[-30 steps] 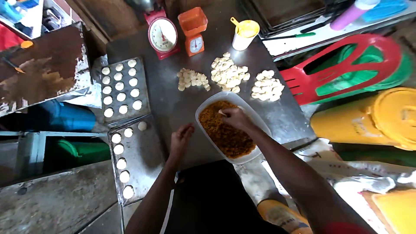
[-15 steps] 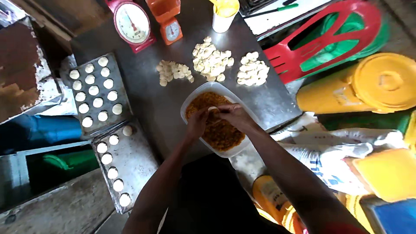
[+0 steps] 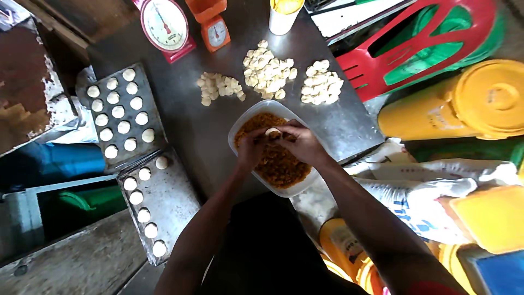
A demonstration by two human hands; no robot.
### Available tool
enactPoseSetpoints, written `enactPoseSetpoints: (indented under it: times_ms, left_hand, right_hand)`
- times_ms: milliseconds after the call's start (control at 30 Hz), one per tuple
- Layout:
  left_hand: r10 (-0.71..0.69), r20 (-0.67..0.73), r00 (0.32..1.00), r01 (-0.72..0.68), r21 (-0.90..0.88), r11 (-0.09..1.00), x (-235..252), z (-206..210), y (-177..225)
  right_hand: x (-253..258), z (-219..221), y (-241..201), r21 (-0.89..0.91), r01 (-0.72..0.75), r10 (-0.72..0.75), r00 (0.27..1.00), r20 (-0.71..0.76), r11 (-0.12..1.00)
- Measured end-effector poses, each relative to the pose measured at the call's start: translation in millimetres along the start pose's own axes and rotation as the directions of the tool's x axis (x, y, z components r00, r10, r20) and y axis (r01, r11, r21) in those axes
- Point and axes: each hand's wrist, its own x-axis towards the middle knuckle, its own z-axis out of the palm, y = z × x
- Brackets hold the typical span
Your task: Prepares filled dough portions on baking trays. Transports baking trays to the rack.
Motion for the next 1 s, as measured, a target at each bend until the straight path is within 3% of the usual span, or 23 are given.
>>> enactPoseSetpoints:
  times_ms: [200, 300, 400, 533, 667, 800, 900, 967, 1000]
  left_hand:
    - [0.165, 0.097, 0.982, -0.184, 0.248, 0.951, 3.6, -0.6, -1.5]
    - [0.044, 0.033, 0.998, -0.046, 0.074, 0.996, -0.6, 4.6, -1.1]
    - [-0.042, -0.103, 0.994, 0.033, -0.092, 0.995, -4.3, 6.5, -5.1]
    - [-0.033, -0.215, 0.976, 0.017, -0.078, 0.997, -17.1, -3.1, -4.5]
    - [-0.048, -0.221, 0.974, 0.027, -0.097, 0.995, -42.8, -20.0, 3.5]
    - [-0.127, -0.362, 0.923, 0.028, -0.267, 0.963, -75.1, -48.4, -3.8]
    - [-0.312, -0.356, 0.881, 0.089, -0.524, 0.847, -97.1, -70.4, -7.9]
    - [-0.339, -0.342, 0.876, 0.118, -0.529, 0.84, -111.0, -79.9, -22.4]
    - [-0.321, -0.359, 0.876, 0.141, -0.446, 0.884, -117.8, -83.7, -32.0]
  right_hand:
    - [-2.0, 0.5, 11.9, 0.245, -0.06, 0.1, 0.983, -0.155, 0.968]
    - [-3.9, 4.6, 2.2, 0.424, -0.191, 0.256, 0.961, -0.103, 0.885]
    - [-6.9, 3.8, -4.2, 0.488, -0.212, 0.228, 0.973, 0.027, 0.847]
    - [-7.1, 17.3, -16.2, 0.277, -0.065, 0.085, 0.995, -0.06, 0.959]
    - [0.6, 50.0, -29.1, 0.185, 0.024, 0.009, 0.984, -0.18, 0.982]
    - [-3.0, 76.5, -64.6, 0.293, -0.007, -0.013, 0.998, 0.066, 0.956]
    - [-5.6, 112.4, -79.7, 0.152, 0.011, -0.027, 0.994, 0.102, 0.988]
    - [-4.7, 140.5, -74.0, 0.073, 0.031, -0.037, 0.996, 0.08, 0.997]
    - [-3.4, 152.3, -70.8, 0.043, 0.003, -0.008, 0.993, 0.115, 0.999]
